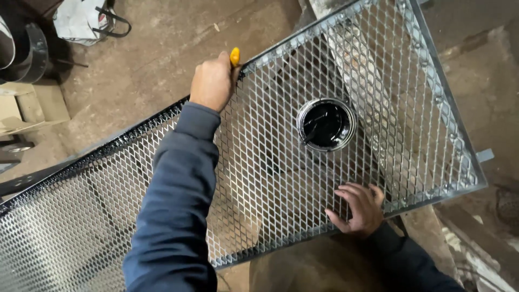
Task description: Painting the edges of a metal mesh frame with black paint using a small brush.
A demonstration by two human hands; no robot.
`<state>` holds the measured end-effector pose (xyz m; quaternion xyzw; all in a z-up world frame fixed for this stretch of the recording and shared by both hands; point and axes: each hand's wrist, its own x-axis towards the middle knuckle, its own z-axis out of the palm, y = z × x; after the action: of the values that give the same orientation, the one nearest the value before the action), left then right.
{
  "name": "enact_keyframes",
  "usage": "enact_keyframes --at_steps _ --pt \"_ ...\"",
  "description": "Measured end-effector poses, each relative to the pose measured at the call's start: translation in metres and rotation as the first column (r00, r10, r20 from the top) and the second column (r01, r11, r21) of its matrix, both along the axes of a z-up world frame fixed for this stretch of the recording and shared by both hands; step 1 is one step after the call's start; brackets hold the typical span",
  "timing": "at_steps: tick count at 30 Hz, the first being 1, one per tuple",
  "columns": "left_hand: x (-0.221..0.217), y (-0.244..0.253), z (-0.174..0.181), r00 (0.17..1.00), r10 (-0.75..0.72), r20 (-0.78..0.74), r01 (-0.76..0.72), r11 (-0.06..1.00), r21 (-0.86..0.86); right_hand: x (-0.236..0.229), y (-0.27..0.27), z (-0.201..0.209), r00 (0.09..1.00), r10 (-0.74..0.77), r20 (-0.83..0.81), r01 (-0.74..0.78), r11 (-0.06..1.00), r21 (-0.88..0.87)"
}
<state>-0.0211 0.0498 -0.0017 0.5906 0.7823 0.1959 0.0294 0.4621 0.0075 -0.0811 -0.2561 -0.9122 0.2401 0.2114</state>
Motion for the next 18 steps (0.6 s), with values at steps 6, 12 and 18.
enact_keyframes --at_steps 6,12,18 --pt "0.016 -0.001 0.002 0.998 -0.033 0.048 0.03 0.998 0.049 0.004 -0.005 -0.006 1.0 0.005 -0.006 -0.005 1.0 0.006" --pt "0.021 -0.005 0.0 0.998 -0.012 0.069 0.009 0.999 0.047 0.006 -0.003 -0.013 1.0 0.019 -0.008 -0.019 1.0 0.007" --pt "0.01 -0.01 0.0 0.998 0.003 0.068 -0.013 0.989 0.144 -0.006 0.002 0.006 0.999 -0.031 0.025 0.031 0.999 -0.023"
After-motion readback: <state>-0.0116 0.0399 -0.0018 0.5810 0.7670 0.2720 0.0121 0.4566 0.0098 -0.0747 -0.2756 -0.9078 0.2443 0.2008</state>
